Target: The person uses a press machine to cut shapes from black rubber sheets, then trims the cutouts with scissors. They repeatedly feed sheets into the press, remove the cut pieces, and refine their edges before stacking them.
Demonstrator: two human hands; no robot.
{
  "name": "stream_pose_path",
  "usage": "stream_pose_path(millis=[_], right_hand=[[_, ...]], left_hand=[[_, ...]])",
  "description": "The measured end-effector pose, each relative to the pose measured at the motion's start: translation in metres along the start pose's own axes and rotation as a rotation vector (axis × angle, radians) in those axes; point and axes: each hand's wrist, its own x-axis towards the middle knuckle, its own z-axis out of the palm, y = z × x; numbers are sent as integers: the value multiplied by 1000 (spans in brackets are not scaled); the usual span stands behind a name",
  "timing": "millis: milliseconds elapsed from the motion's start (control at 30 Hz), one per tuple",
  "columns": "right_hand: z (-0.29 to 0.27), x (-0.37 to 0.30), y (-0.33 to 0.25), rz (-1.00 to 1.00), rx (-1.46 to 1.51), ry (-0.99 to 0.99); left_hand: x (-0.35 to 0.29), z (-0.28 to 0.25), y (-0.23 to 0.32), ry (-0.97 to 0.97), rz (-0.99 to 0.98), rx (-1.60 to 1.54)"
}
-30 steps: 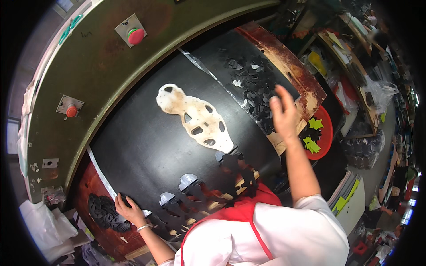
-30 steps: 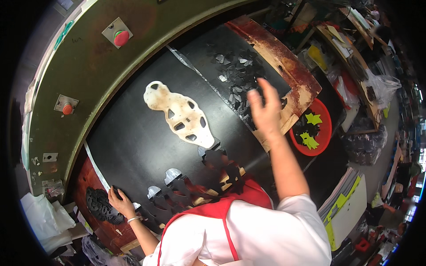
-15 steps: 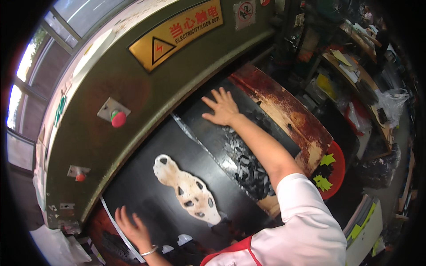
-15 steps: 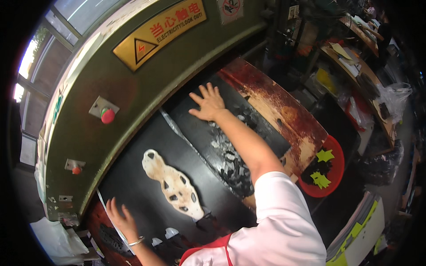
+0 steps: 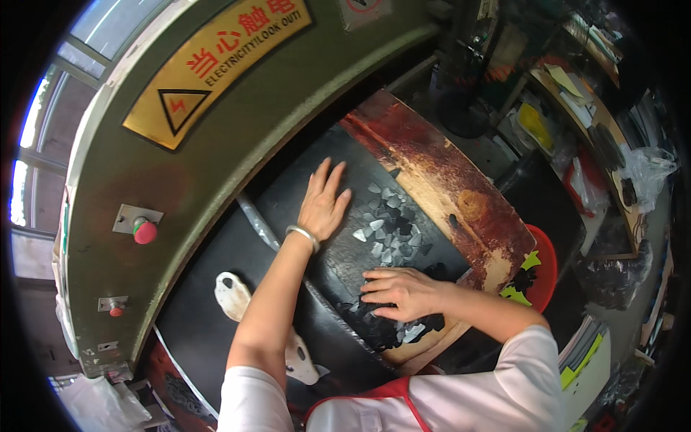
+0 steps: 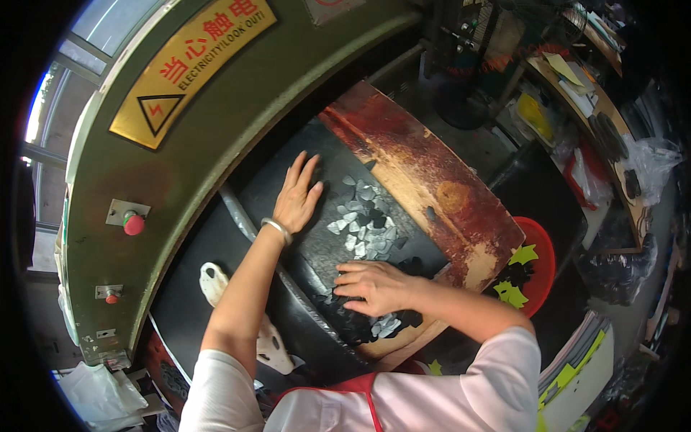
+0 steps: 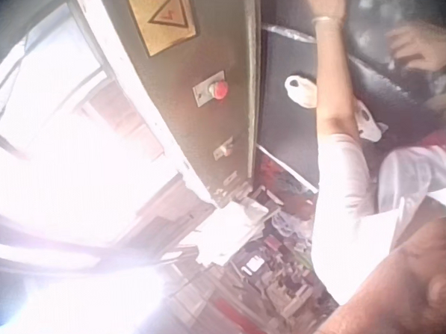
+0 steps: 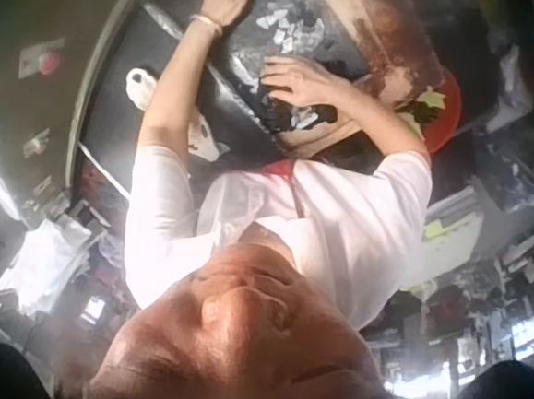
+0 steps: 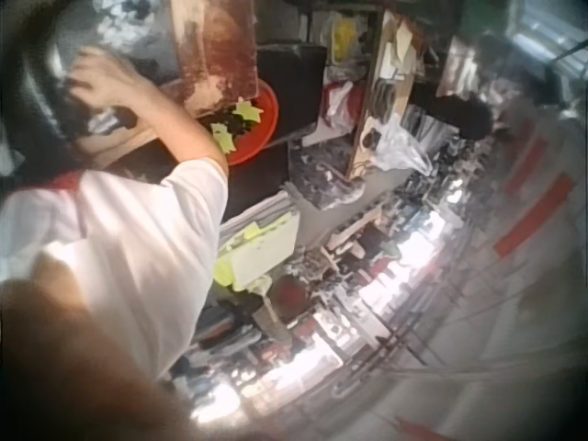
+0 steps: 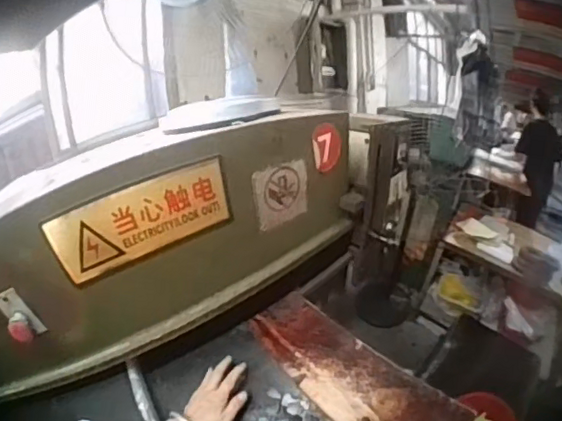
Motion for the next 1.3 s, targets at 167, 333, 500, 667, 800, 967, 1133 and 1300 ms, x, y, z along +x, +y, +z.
stream_pose_path(millis=[167, 333, 500, 667, 800, 967, 1133, 1300], right_hand=[[-28, -49, -11, 159, -32, 461], [-29, -75, -3, 488, 202, 1079], [-16, -80, -3, 406, -151, 712], [-9, -87, -16, 472, -295, 511], [4, -79, -23, 492, -430, 496], [18, -69, -37, 496, -441, 505], [41, -62, -44, 452, -378, 741], [61, -59, -36, 415, -107, 1072]], left_hand=[[14, 30, 17, -129, 262, 123], [-48, 56, 85, -343, 396, -201], [-90, 30, 122, -605, 306, -376], [-130, -35, 119, -339, 143, -125], [-147, -38, 125, -591, -17, 213], [-145, -2, 140, -598, -52, 281], [-153, 14, 143, -431, -129, 84], [-149, 38, 142, -323, -100, -175]])
